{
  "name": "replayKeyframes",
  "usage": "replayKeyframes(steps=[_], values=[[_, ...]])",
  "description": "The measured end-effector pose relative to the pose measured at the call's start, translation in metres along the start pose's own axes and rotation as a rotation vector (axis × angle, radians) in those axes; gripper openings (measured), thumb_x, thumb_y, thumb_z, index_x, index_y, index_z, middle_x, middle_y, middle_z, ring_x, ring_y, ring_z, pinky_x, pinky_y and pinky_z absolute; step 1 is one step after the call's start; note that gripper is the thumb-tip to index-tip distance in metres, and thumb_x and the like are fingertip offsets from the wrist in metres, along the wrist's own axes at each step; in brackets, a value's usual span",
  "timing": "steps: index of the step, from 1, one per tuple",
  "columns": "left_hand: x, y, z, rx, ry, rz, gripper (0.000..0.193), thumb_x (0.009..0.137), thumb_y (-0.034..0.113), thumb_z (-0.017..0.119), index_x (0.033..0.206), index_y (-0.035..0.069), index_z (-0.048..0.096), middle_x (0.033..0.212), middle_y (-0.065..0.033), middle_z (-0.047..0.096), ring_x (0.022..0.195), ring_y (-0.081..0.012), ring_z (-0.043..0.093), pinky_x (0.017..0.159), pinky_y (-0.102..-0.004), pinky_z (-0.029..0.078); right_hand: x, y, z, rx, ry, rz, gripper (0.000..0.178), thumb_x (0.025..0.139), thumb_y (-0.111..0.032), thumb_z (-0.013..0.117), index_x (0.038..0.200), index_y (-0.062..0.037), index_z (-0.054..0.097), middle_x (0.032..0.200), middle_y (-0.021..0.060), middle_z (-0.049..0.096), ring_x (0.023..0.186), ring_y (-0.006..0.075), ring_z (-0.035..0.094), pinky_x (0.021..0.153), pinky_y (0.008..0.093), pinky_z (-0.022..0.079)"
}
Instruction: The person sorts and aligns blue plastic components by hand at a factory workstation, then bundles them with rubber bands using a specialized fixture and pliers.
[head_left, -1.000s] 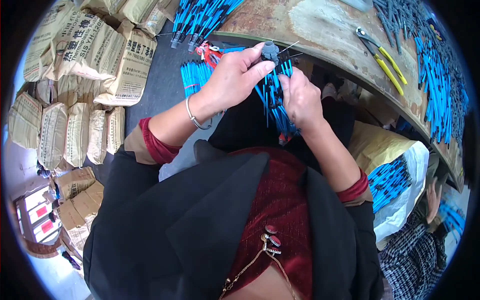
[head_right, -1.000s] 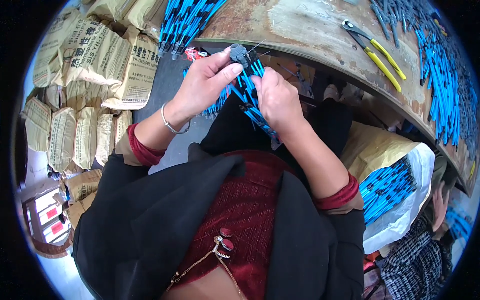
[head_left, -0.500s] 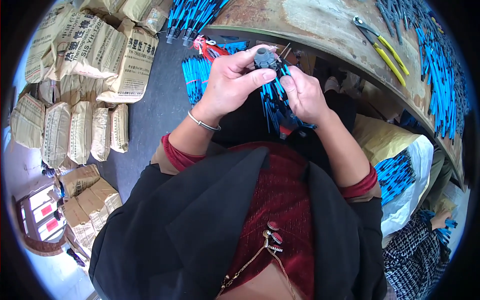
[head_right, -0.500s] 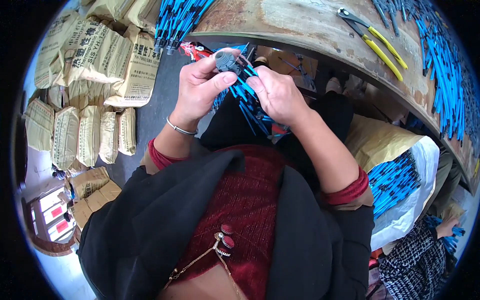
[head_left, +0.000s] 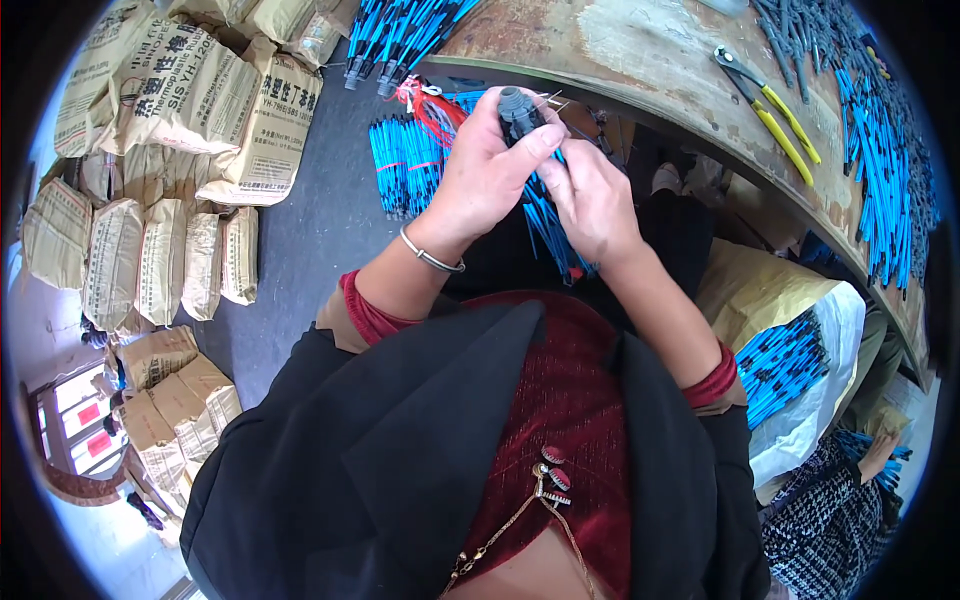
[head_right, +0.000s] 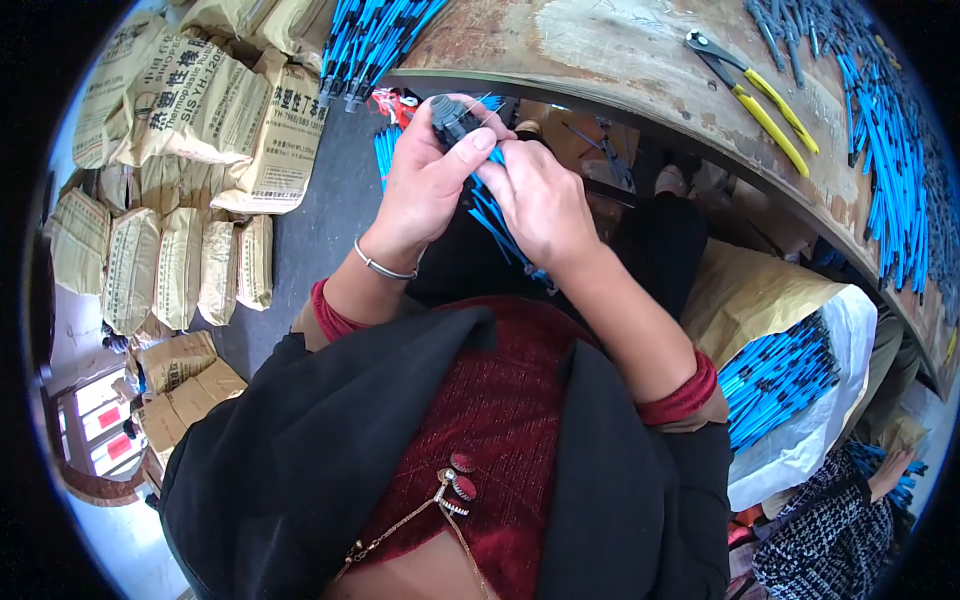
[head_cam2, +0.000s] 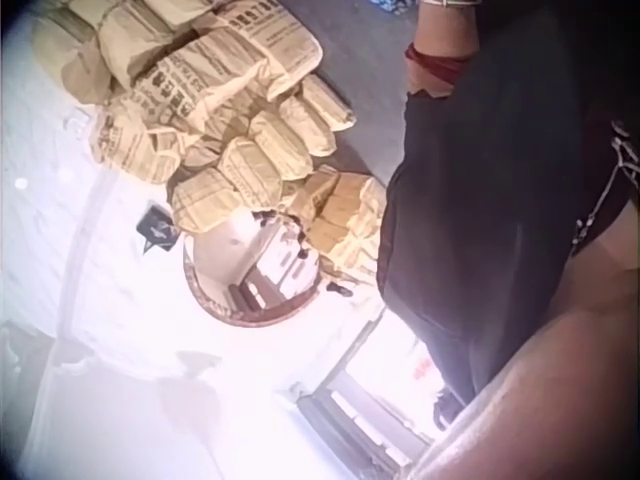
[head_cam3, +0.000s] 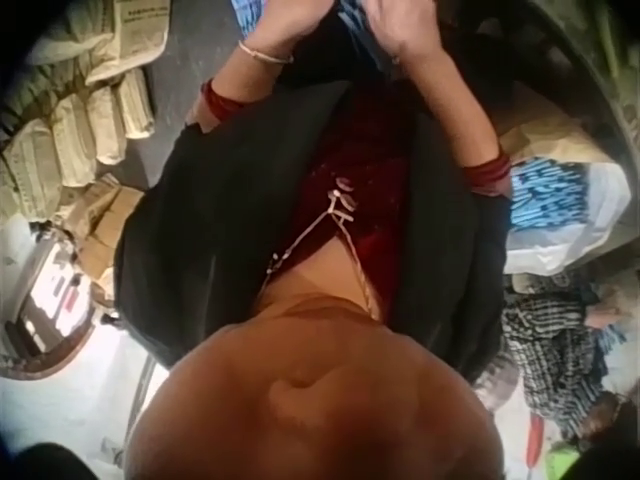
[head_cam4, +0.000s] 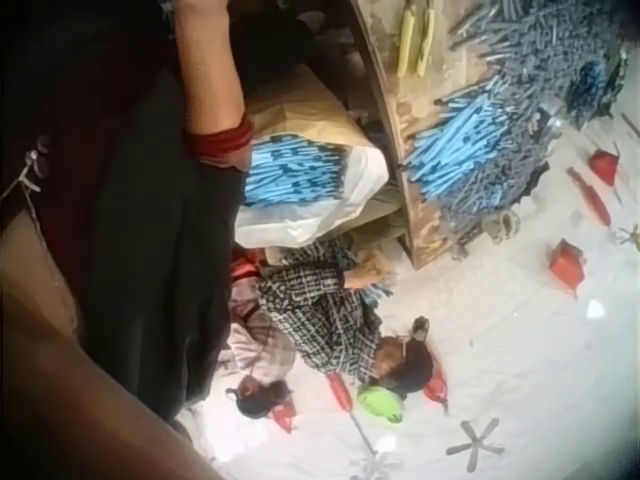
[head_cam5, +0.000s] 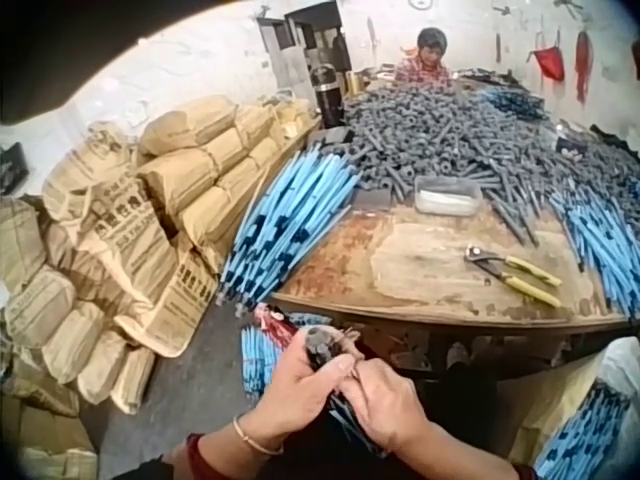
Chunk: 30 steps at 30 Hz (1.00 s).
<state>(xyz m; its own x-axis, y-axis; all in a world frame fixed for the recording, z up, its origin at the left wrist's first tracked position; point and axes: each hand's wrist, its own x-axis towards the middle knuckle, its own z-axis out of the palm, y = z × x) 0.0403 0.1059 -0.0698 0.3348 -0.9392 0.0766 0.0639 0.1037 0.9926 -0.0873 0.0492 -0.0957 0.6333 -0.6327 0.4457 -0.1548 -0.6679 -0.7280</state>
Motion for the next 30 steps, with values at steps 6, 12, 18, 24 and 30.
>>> replayKeyframes(steps=[6,12,18,24,30], values=[[-0.006,0.001,-0.011,-0.088,-0.171,0.074,0.028,0.086,0.007,0.055,0.111,0.002,0.043,0.103,-0.0133,0.058,0.098,-0.0196,0.056,0.09,-0.0341,0.043,-0.015,0.003,0.004,0.324,0.124,0.007,0.014,0.085,-0.008,0.055,0.095,0.002,0.056,0.081,0.0146,0.059,0.068,0.0257,0.059,0.064,0.0318,0.047],[-0.001,0.003,-0.026,0.011,-0.368,0.228,0.027,0.087,0.006,0.053,0.112,0.002,0.043,0.111,-0.0173,0.057,0.103,-0.0218,0.055,0.09,-0.0358,0.043,0.002,0.004,-0.009,0.284,-0.059,-0.005,0.008,0.081,-0.005,0.058,0.085,0.0023,0.059,0.078,0.0151,0.059,0.069,0.028,0.059,0.064,0.0324,0.047],[-0.006,0.006,-0.016,0.044,-0.183,0.179,0.022,0.086,0.006,0.054,0.106,0.002,0.046,0.104,-0.0164,0.06,0.098,-0.0218,0.058,0.086,-0.0355,0.046,0.006,0.003,0.0,0.317,-0.036,-0.004,0.008,0.081,-0.004,0.058,0.084,0.0023,0.06,0.077,0.015,0.059,0.068,0.029,0.059,0.062,0.0332,0.047],[-0.001,0.005,0.007,-0.131,0.152,0.029,0.004,0.083,0.002,0.052,0.087,0.001,0.052,0.086,-0.014,0.064,0.082,-0.0204,0.062,0.078,-0.0335,0.049,0.001,-0.002,0.004,0.153,0.102,-0.089,0.009,0.079,-0.005,0.06,0.086,0.0007,0.06,0.078,0.0147,0.059,0.068,0.0295,0.06,0.062,0.0347,0.048],[0.005,0.001,0.003,-0.124,0.163,0.051,0.002,0.081,0.0,0.051,0.082,0.001,0.052,0.077,-0.0116,0.064,0.074,-0.0174,0.062,0.071,-0.0308,0.05,0.008,-0.01,-0.037,-0.167,-0.022,-0.201,0.016,0.078,-0.005,0.063,0.092,0.0011,0.061,0.089,0.0149,0.062,0.079,0.0273,0.062,0.071,0.0302,0.05]])
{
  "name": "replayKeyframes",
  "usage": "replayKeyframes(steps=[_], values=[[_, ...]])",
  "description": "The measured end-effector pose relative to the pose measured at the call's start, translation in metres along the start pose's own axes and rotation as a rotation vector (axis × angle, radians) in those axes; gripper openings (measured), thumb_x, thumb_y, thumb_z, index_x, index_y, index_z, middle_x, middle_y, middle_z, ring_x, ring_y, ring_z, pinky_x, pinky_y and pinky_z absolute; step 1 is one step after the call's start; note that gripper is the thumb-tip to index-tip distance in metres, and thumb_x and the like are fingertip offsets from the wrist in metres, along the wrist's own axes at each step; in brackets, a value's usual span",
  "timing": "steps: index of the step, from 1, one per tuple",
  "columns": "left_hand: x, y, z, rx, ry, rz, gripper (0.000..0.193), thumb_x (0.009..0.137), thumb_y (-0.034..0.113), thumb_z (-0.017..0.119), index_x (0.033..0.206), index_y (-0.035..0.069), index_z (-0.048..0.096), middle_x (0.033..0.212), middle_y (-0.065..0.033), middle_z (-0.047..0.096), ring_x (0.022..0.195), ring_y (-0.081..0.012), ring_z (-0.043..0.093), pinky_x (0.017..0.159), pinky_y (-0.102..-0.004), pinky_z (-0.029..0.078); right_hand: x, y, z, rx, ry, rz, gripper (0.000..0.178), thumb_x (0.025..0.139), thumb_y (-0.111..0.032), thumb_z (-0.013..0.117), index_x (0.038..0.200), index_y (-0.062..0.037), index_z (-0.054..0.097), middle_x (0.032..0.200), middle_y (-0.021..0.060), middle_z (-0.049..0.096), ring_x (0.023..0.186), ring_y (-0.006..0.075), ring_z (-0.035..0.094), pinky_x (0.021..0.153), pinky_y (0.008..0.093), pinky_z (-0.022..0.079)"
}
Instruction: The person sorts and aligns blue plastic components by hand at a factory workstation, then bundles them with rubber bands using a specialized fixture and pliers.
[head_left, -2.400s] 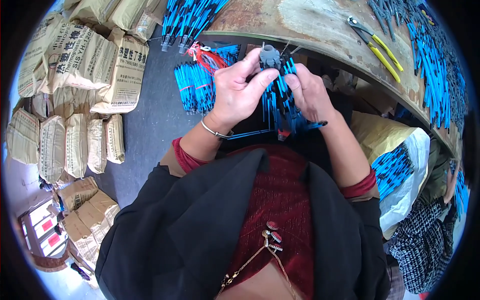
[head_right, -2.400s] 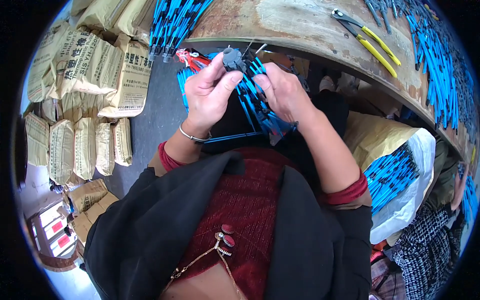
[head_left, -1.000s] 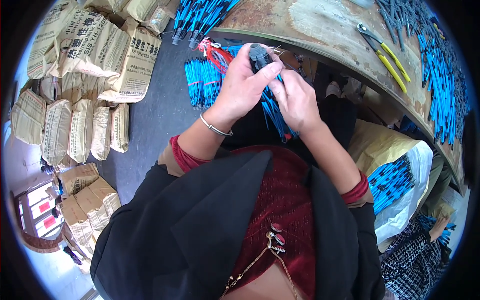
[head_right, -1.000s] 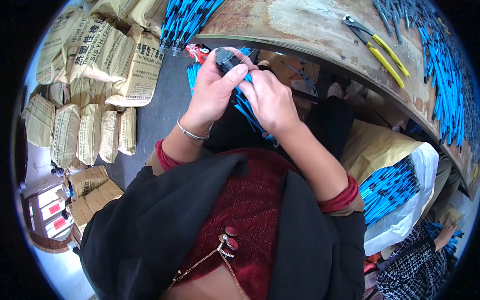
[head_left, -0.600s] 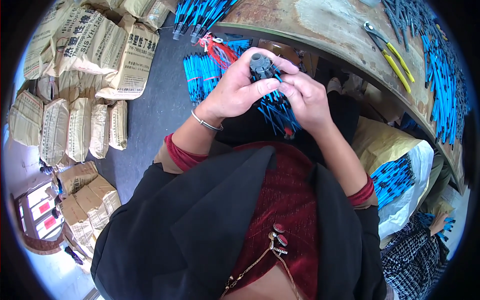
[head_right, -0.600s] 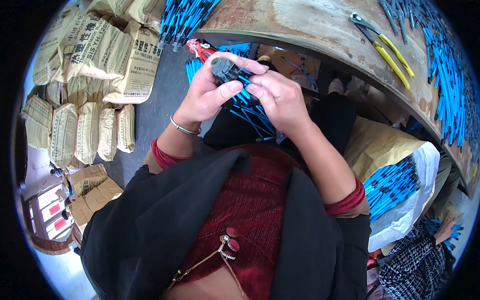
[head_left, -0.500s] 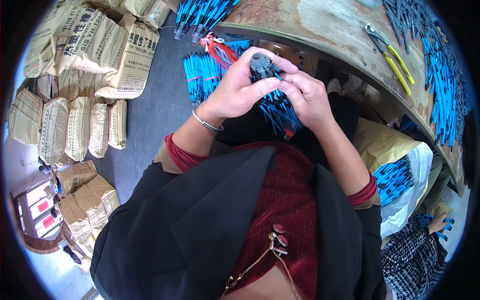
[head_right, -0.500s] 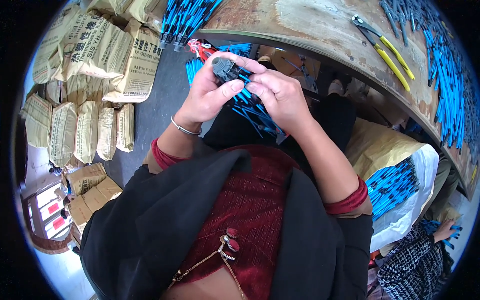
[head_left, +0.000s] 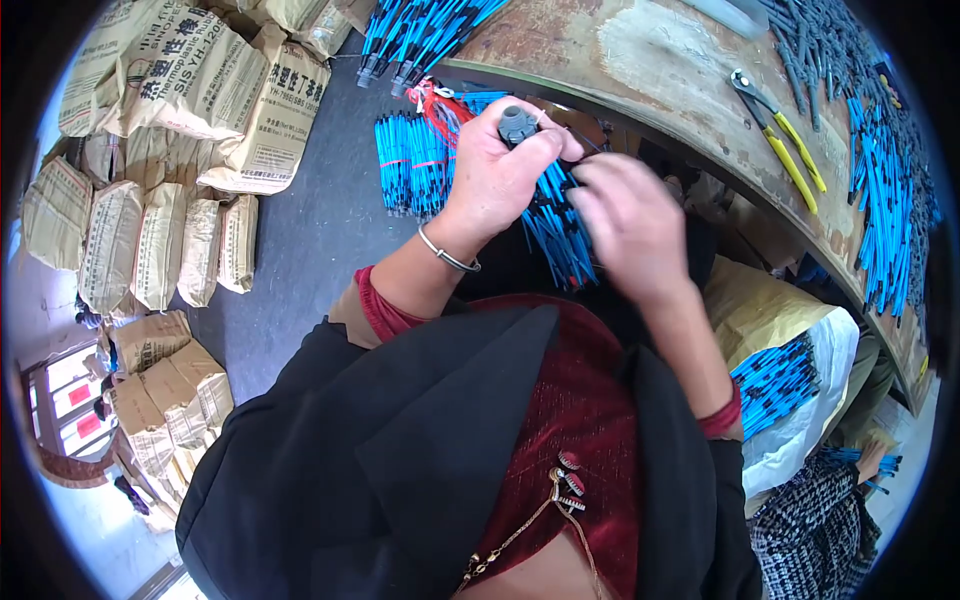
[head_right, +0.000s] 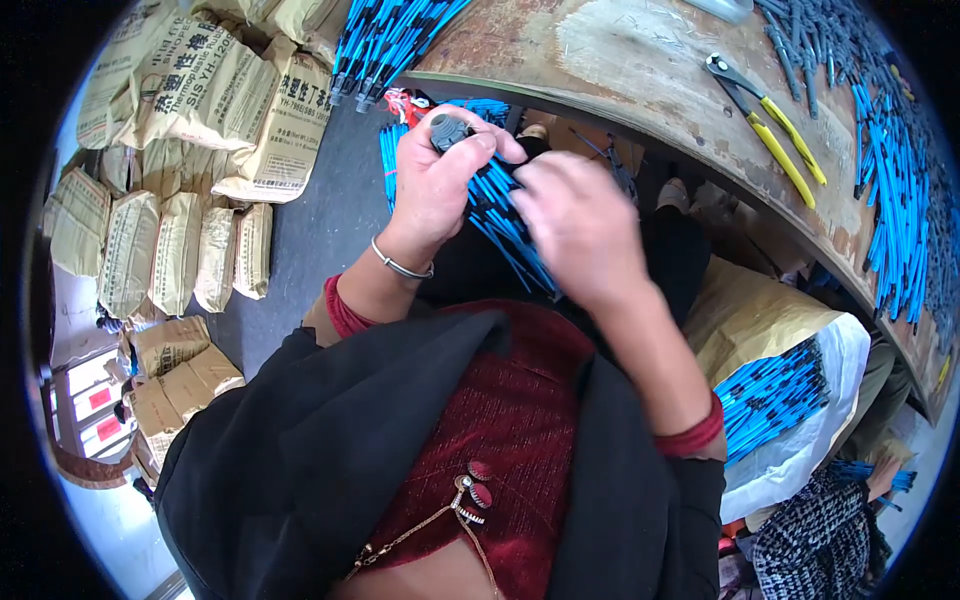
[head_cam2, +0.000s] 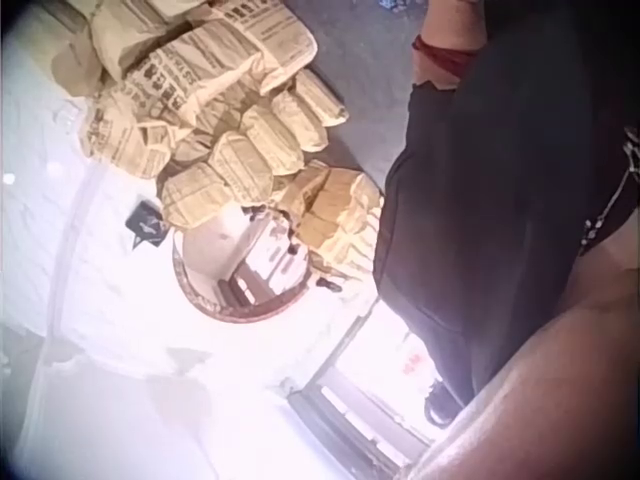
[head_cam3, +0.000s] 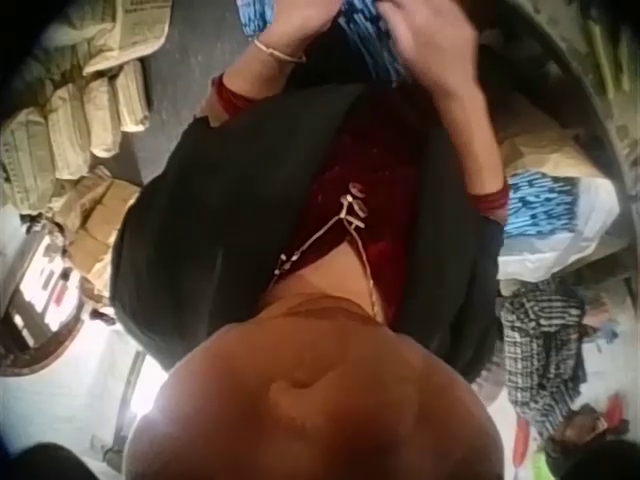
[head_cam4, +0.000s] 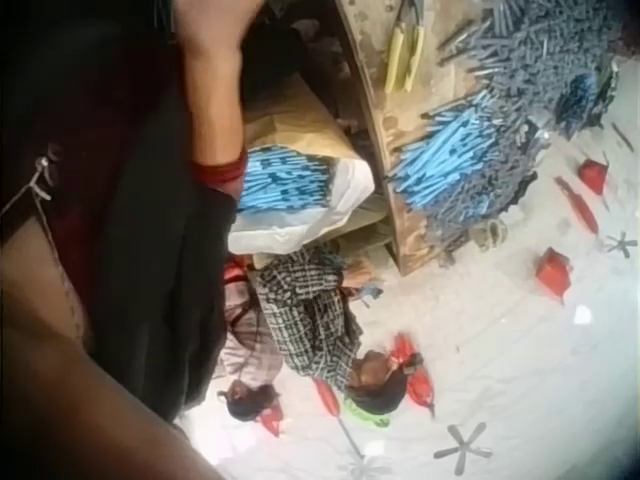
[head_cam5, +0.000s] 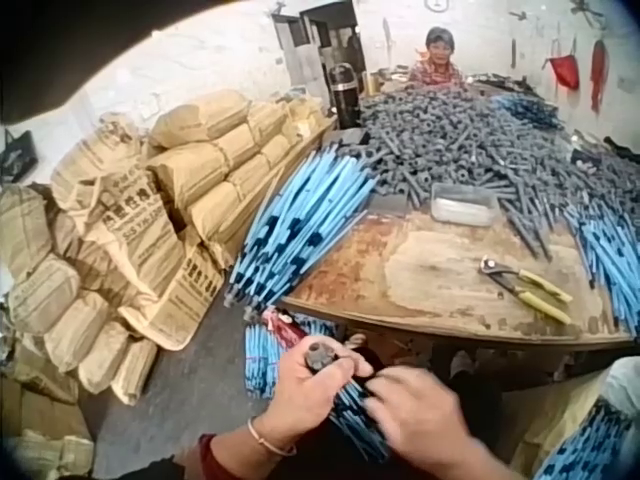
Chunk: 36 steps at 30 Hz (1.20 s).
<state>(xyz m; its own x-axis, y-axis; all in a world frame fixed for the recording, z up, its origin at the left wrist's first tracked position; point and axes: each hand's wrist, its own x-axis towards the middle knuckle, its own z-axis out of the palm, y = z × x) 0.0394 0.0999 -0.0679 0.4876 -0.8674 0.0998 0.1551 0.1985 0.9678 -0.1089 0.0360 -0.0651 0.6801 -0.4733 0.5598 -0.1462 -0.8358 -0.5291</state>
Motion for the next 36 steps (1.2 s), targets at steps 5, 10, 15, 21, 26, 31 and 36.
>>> replayKeyframes(steps=[5,10,15,21,26,31,36], values=[[0.009,0.005,-0.001,0.056,-0.2,0.041,0.004,0.079,0.001,0.055,0.08,0.001,0.052,0.073,-0.008,0.063,0.07,-0.0132,0.061,0.064,-0.0273,0.049,0.022,0.095,-0.118,-0.611,0.192,0.274,0.033,0.081,-0.021,0.064,0.107,-0.0012,0.059,0.105,0.015,0.06,0.1,0.0272,0.057,0.087,0.034,0.043],[0.009,0.016,0.017,0.053,-0.464,0.027,0.005,0.079,0.002,0.056,0.078,0.001,0.052,0.071,-0.0068,0.063,0.068,-0.0116,0.06,0.063,-0.0257,0.048,0.027,0.155,-0.13,-0.82,-0.154,0.39,0.048,0.083,-0.037,0.058,0.113,0.0003,0.054,0.11,0.0185,0.058,0.105,0.0308,0.053,0.091,0.0382,0.039],[0.013,0.016,0.013,0.011,-0.484,0.034,0.005,0.079,0.002,0.057,0.083,0.001,0.055,0.071,-0.0063,0.063,0.067,-0.0107,0.06,0.063,-0.0248,0.048,0.022,0.153,-0.132,-0.511,-0.051,0.474,0.051,0.086,-0.041,0.054,0.118,-0.001,0.049,0.112,0.0163,0.055,0.098,0.0298,0.055,0.088,0.0397,0.042],[0.008,0.018,0.001,0.003,-0.466,-0.052,0.018,0.076,0.005,0.065,0.092,0.002,0.058,0.073,-0.0034,0.062,0.067,-0.0085,0.058,0.063,-0.0236,0.047,-0.012,0.033,-0.087,0.953,0.029,0.756,0.057,0.084,-0.018,0.056,0.132,-0.0038,0.028,0.102,0.0108,0.052,0.093,0.0221,0.054,0.084,0.0379,0.047],[0.008,0.014,0.01,0.05,-0.508,0.026,0.033,0.066,0.013,0.078,0.091,0.002,0.059,0.073,-0.0006,0.059,0.065,-0.0067,0.054,0.062,-0.0226,0.046,-0.039,0.012,-0.043,0.258,0.132,0.347,0.063,0.071,0.0,0.061,0.129,-0.0082,0.038,0.108,0.012,0.048,0.103,0.0278,0.048,0.083,0.0444,0.046],[0.004,0.02,0.012,0.142,-0.468,0.034,0.041,0.058,0.017,0.084,0.088,0.003,0.059,0.072,0.0001,0.059,0.065,-0.0055,0.053,0.062,-0.0217,0.045,-0.021,0.025,-0.062,-0.484,0.077,-0.187,0.059,0.066,0.003,0.061,0.121,-0.0166,0.052,0.113,0.0115,0.044,0.107,0.0304,0.043,0.088,0.0426,0.042],[0.0,0.022,0.017,0.262,-0.446,-0.101,0.043,0.057,0.018,0.085,0.088,0.003,0.06,0.073,-0.0002,0.058,0.067,-0.0061,0.053,0.062,-0.0223,0.044,-0.026,0.019,-0.06,-0.62,0.131,-0.193,0.049,0.065,0.001,0.063,0.109,-0.0213,0.061,0.111,0.0084,0.048,0.102,0.0298,0.046,0.09,0.0371,0.041]])
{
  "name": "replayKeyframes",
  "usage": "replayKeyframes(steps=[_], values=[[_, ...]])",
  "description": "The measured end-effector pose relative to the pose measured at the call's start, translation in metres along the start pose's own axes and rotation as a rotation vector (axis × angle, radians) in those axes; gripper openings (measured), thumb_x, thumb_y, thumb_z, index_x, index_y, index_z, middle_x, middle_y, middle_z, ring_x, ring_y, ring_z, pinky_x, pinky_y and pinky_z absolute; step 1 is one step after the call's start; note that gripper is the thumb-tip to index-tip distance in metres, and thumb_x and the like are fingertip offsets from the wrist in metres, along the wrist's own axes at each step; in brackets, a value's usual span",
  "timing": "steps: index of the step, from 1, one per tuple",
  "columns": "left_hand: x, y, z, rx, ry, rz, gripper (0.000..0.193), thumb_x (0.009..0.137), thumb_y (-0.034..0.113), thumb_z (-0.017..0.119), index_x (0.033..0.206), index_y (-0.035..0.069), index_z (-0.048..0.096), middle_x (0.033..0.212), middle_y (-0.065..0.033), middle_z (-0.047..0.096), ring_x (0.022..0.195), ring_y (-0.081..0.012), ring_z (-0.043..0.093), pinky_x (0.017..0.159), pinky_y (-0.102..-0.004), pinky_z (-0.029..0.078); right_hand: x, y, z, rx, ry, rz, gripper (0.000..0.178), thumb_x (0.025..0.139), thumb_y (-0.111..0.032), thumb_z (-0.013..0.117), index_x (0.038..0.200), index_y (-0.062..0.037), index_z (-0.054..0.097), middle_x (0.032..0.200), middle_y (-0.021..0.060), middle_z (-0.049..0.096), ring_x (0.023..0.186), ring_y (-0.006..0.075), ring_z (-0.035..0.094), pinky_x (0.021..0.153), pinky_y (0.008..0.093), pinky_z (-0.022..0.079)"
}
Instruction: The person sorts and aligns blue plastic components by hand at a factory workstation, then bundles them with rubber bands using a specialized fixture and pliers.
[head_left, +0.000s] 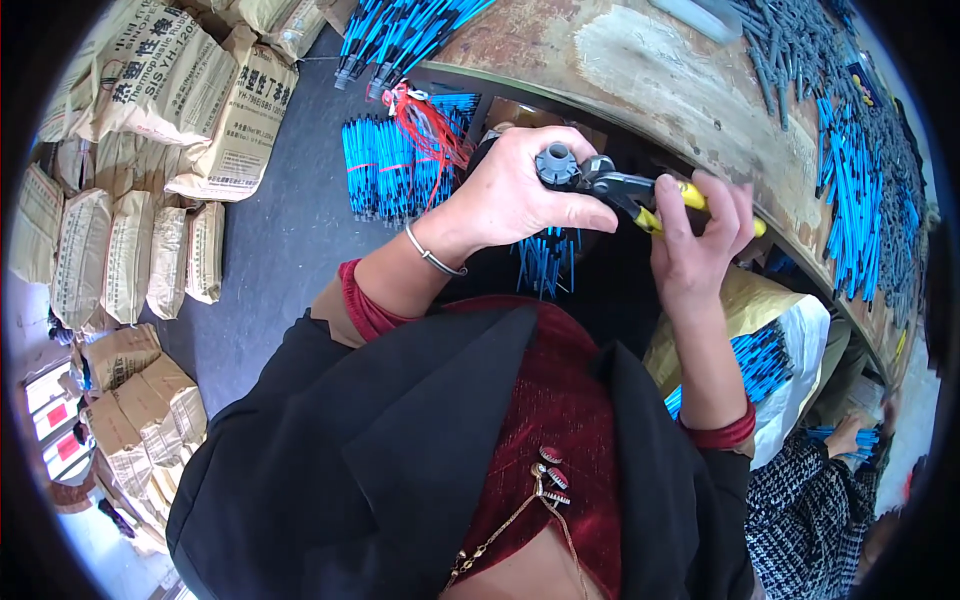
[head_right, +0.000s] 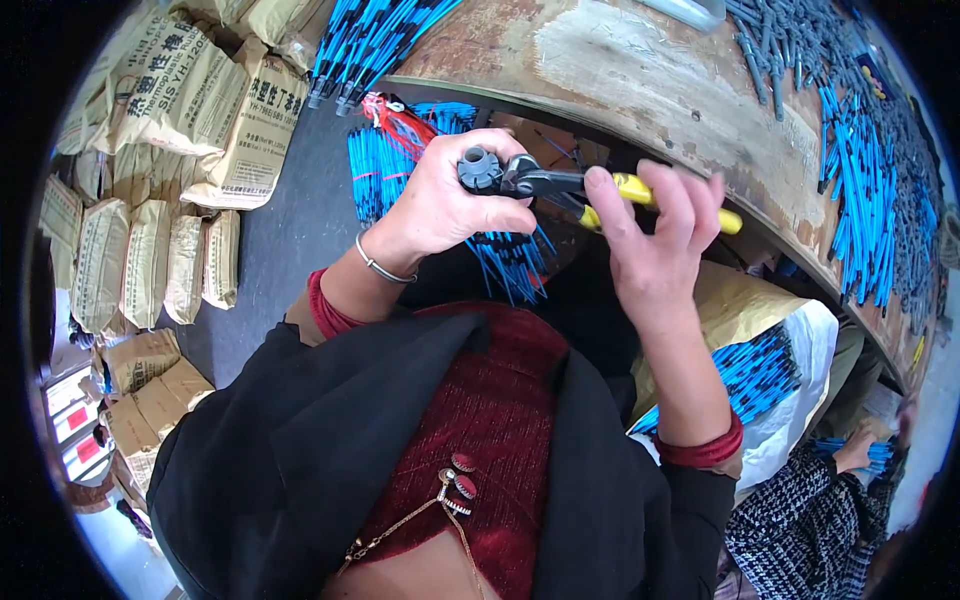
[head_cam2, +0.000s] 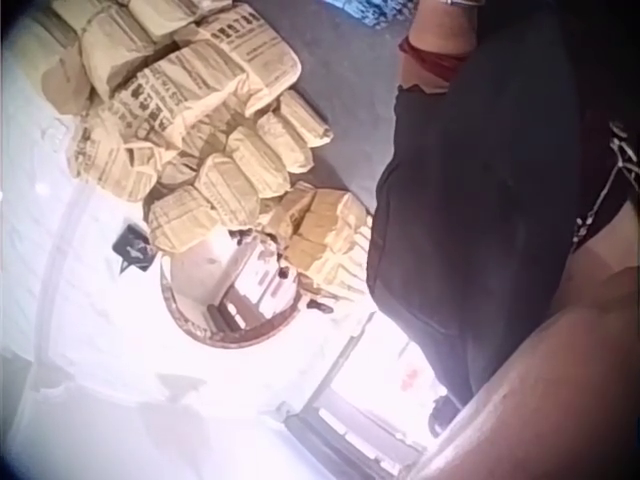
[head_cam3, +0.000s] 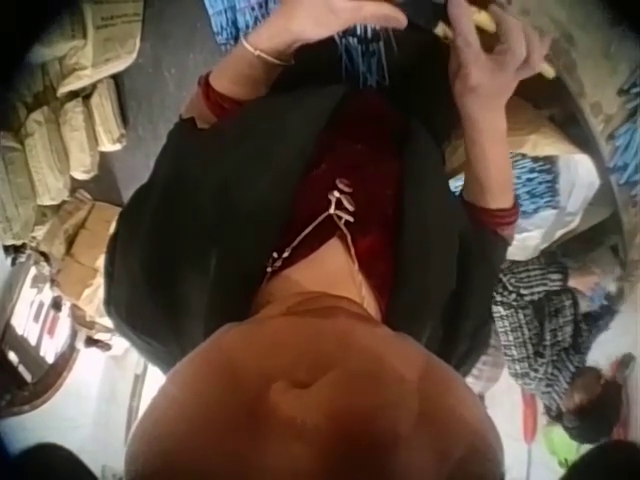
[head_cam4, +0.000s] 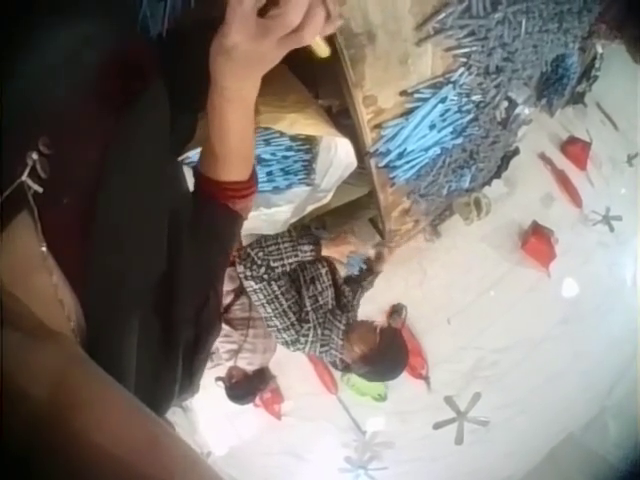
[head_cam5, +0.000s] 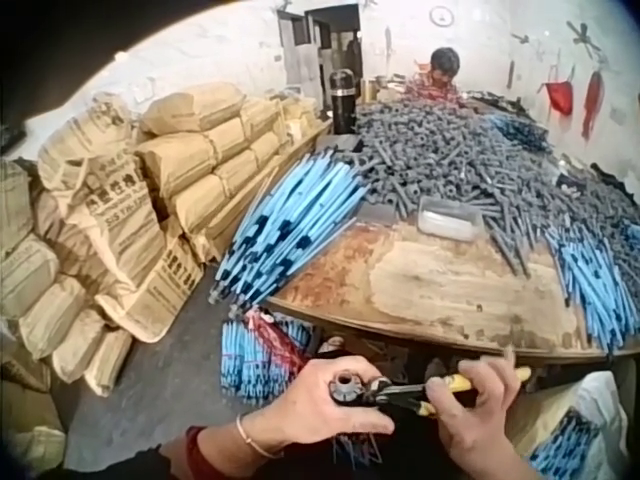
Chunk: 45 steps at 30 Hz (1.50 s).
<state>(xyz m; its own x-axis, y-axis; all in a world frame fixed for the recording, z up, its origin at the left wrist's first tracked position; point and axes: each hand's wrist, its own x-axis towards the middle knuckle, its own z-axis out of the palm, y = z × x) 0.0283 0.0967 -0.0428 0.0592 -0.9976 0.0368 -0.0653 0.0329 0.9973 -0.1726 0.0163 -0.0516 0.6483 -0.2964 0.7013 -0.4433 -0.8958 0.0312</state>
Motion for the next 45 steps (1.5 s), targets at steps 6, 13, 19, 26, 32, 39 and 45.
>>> replayKeyframes(steps=[6,13,19,26,32,39,45], values=[[0.008,-0.001,0.001,0.101,-0.01,0.157,0.045,0.054,0.018,0.086,0.09,0.004,0.062,0.075,0.0,0.058,0.067,-0.0083,0.053,0.062,-0.024,0.045,0.029,0.01,-0.047,0.174,-0.435,0.026,0.047,0.066,0.0,0.066,0.111,-0.0127,0.059,0.095,0.0104,0.059,0.083,0.0237,0.058,0.072,0.0325,0.049],[-0.005,0.007,-0.002,0.072,-0.342,0.275,0.04,0.059,0.027,0.081,0.087,0.004,0.063,0.079,-0.0084,0.064,0.073,-0.0197,0.063,0.063,-0.0298,0.049,-0.012,0.027,-0.025,1.85,-1.678,0.87,0.066,0.066,-0.007,0.076,0.121,0.0044,0.041,0.068,0.0124,0.063,0.063,0.0224,0.064,0.056,0.0332,0.052],[0.006,-0.013,0.012,-0.04,-0.014,0.309,0.044,0.059,0.037,0.08,0.081,0.002,0.065,0.076,-0.0102,0.066,0.069,-0.023,0.063,0.063,-0.0307,0.049,0.018,0.027,-0.061,0.436,-0.778,-0.04,0.066,0.066,-0.021,0.074,0.121,-0.0028,0.043,0.098,0.016,0.059,0.079,0.0244,0.061,0.068,0.0356,0.049],[0.0,-0.014,0.001,-0.053,-0.149,0.431,0.049,0.055,0.04,0.082,0.082,0.001,0.065,0.075,-0.0105,0.066,0.068,-0.0222,0.063,0.063,-0.0295,0.049,0.007,0.039,-0.058,1.274,-1.552,0.882,0.042,0.077,-0.012,0.066,0.115,-0.0034,0.05,0.096,0.0119,0.06,0.076,0.0218,0.057,0.064,0.0291,0.046],[0.004,-0.025,-0.001,-0.062,0.05,0.304,0.047,0.056,0.037,0.082,0.082,0.002,0.065,0.075,-0.0094,0.066,0.067,-0.0208,0.062,0.062,-0.0292,0.048,0.028,0.047,-0.046,0.824,-1.225,0.318,0.058,0.082,-0.021,0.062,0.13,-0.005,0.034,0.118,0.0156,0.047,0.109,0.0191,0.048,0.089,0.0315,0.041],[-0.003,-0.013,0.0,-0.092,-0.199,0.39,0.04,0.059,0.031,0.081,0.082,0.002,0.064,0.077,-0.0094,0.066,0.07,-0.022,0.063,0.062,-0.0296,0.048,-0.039,0.055,-0.045,1.25,-1.411,0.955,0.079,0.057,-0.023,0.08,0.119,0.0028,0.039,0.082,0.013,0.058,0.07,0.02,0.059,0.062,0.0287,0.048],[-0.008,-0.017,-0.005,-0.091,-0.189,0.345,0.042,0.059,0.029,0.082,0.085,0.002,0.063,0.08,-0.0088,0.066,0.07,-0.0214,0.063,0.062,-0.0289,0.048,0.016,0.022,-0.055,1.285,-1.105,0.733,0.07,0.061,-0.016,0.078,0.118,0.0031,0.043,0.095,0.0177,0.058,0.077,0.0262,0.06,0.071,0.0319,0.048]])
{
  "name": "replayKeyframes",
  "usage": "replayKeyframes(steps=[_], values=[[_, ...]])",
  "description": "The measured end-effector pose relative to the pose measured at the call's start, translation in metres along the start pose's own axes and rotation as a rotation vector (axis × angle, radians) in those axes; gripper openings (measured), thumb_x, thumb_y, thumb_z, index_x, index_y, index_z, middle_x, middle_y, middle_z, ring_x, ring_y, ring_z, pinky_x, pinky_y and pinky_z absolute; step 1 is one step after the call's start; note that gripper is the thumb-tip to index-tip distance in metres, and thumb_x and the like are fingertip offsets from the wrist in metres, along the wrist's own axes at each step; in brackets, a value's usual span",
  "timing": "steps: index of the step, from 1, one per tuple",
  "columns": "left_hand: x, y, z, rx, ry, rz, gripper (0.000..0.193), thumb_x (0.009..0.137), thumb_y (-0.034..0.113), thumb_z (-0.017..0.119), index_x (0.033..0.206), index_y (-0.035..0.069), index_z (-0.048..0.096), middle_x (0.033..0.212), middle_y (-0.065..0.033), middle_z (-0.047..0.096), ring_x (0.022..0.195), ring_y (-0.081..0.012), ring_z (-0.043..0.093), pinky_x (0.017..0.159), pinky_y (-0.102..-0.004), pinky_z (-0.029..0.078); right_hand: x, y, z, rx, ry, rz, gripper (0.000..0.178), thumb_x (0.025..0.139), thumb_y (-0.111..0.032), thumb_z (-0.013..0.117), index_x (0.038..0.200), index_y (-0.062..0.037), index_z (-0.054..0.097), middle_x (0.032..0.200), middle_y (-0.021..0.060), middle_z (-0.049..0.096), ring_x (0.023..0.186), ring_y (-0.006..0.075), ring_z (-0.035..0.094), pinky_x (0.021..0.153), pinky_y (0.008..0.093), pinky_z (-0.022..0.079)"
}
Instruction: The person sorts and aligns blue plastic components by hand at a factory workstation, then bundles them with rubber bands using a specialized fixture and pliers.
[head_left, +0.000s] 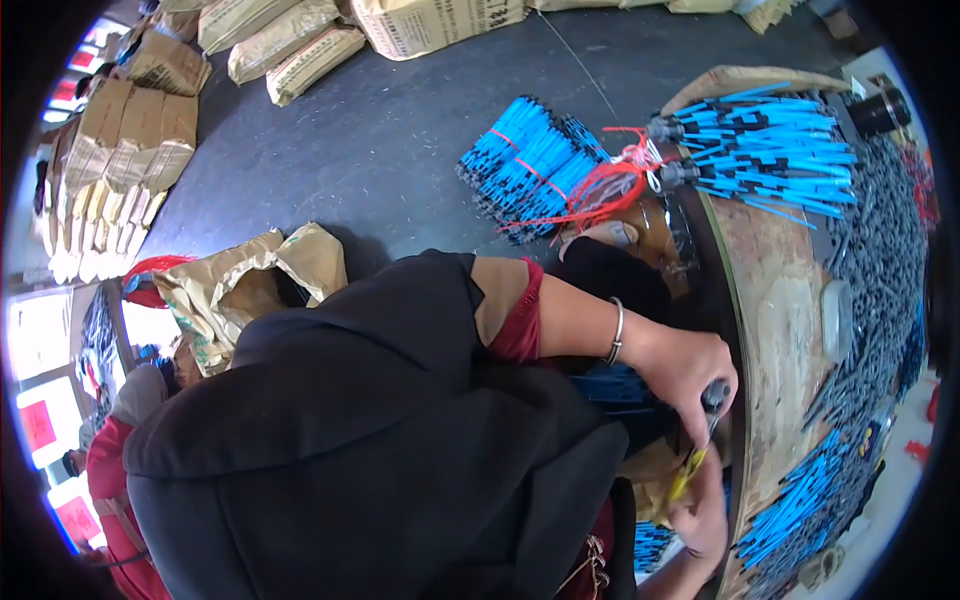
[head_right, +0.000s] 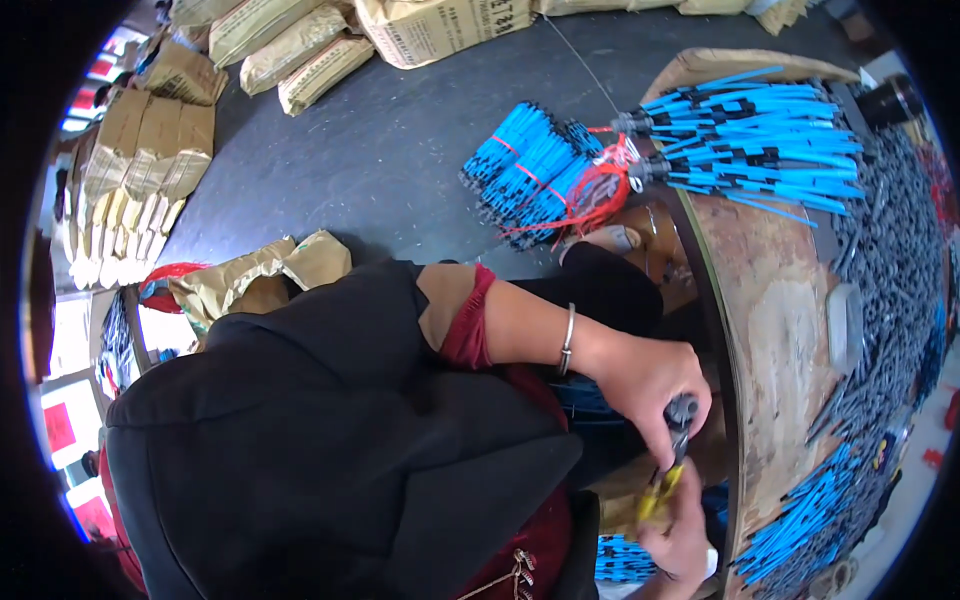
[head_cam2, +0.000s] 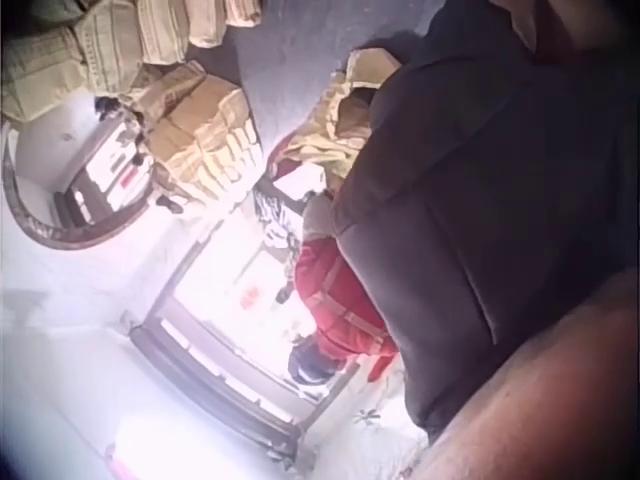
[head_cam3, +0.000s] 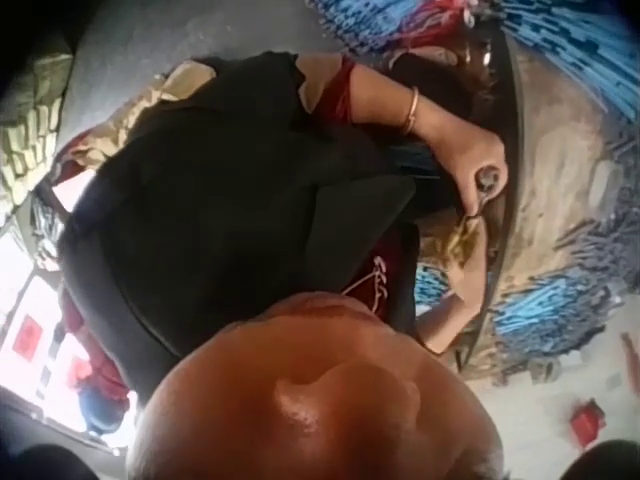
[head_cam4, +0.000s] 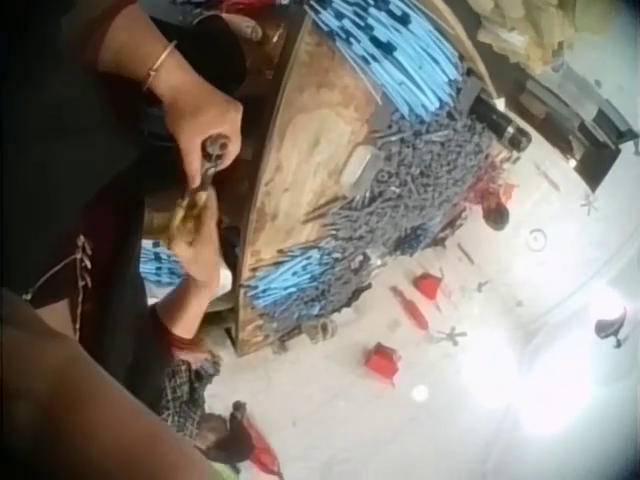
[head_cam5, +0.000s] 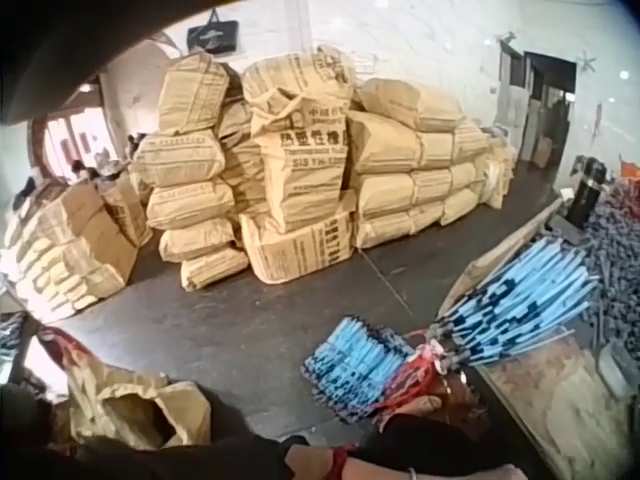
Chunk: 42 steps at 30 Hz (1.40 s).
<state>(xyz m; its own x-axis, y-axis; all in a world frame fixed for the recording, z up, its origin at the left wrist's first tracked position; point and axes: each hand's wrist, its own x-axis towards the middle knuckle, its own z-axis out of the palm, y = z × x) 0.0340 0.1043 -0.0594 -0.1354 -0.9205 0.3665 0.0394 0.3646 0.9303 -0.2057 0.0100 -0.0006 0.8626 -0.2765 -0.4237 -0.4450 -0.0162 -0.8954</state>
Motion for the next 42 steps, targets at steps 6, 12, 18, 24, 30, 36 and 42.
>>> replayKeyframes(steps=[6,12,18,24,30,36,42], values=[[-0.002,0.01,0.0,0.048,0.002,0.012,0.039,0.06,0.029,0.081,0.083,0.004,0.063,0.077,-0.008,0.065,0.068,-0.0203,0.063,0.061,-0.029,0.048,-0.005,-0.014,0.0,0.191,-0.177,0.421,0.069,0.061,-0.013,0.079,0.119,0.0022,0.044,0.086,0.0068,0.06,0.074,0.0186,0.059,0.066,0.0278,0.047],[0.001,0.014,-0.001,0.107,-0.053,-0.092,0.034,0.062,0.026,0.081,0.082,0.004,0.064,0.07,-0.0058,0.063,0.062,-0.0134,0.06,0.057,-0.0252,0.046,0.01,0.048,0.003,0.445,-0.41,0.302,0.087,0.056,-0.029,0.085,0.124,-0.0003,0.039,0.088,0.008,0.061,0.076,0.0156,0.06,0.063,0.0281,0.048],[0.007,0.018,0.007,0.151,0.126,-0.257,0.029,0.062,0.017,0.081,0.081,0.004,0.063,0.071,-0.003,0.06,0.064,-0.0093,0.056,0.059,-0.0239,0.045,0.004,0.001,0.013,-0.458,0.124,-0.11,0.084,0.066,-0.01,0.072,0.135,-0.0022,0.025,0.103,0.0177,0.055,0.098,0.0296,0.055,0.081,0.0351,0.044],[0.011,0.017,0.014,0.191,0.13,-0.219,0.029,0.062,0.017,0.081,0.082,0.004,0.063,0.072,-0.0023,0.06,0.067,-0.0096,0.056,0.062,-0.0243,0.045,-0.012,-0.017,0.011,-0.823,0.169,-0.202,0.074,0.066,0.006,0.058,0.133,-0.0009,0.028,0.102,0.0211,0.052,0.101,0.0408,0.05,0.088,0.0372,0.04],[0.011,0.015,0.011,0.219,0.089,-0.248,0.029,0.063,0.016,0.081,0.082,0.004,0.064,0.072,-0.0025,0.06,0.067,-0.0097,0.056,0.061,-0.0243,0.045,0.001,0.007,0.017,-0.635,0.295,-0.197,0.042,0.073,0.004,0.057,0.114,0.0019,0.049,0.087,0.0166,0.057,0.084,0.0339,0.058,0.077,0.0345,0.046],[0.012,0.015,0.008,0.269,0.07,-0.275,0.027,0.064,0.016,0.08,0.08,0.003,0.063,0.073,-0.0028,0.06,0.067,-0.0094,0.056,0.06,-0.0245,0.044,-0.01,-0.002,0.007,-0.138,0.135,0.154,0.013,0.082,-0.003,0.056,0.093,0.0028,0.055,0.069,0.0075,0.058,0.06,0.0156,0.059,0.057,0.0268,0.047],[0.014,0.016,0.011,0.311,0.041,-0.281,0.026,0.064,0.015,0.079,0.08,0.002,0.063,0.073,-0.0028,0.061,0.066,-0.0083,0.056,0.06,-0.024,0.045,-0.011,-0.049,0.004,-0.281,0.102,0.302,0.013,0.082,-0.005,0.054,0.091,0.0034,0.056,0.063,0.0137,0.057,0.052,0.0202,0.055,0.054,0.0313,0.044]])
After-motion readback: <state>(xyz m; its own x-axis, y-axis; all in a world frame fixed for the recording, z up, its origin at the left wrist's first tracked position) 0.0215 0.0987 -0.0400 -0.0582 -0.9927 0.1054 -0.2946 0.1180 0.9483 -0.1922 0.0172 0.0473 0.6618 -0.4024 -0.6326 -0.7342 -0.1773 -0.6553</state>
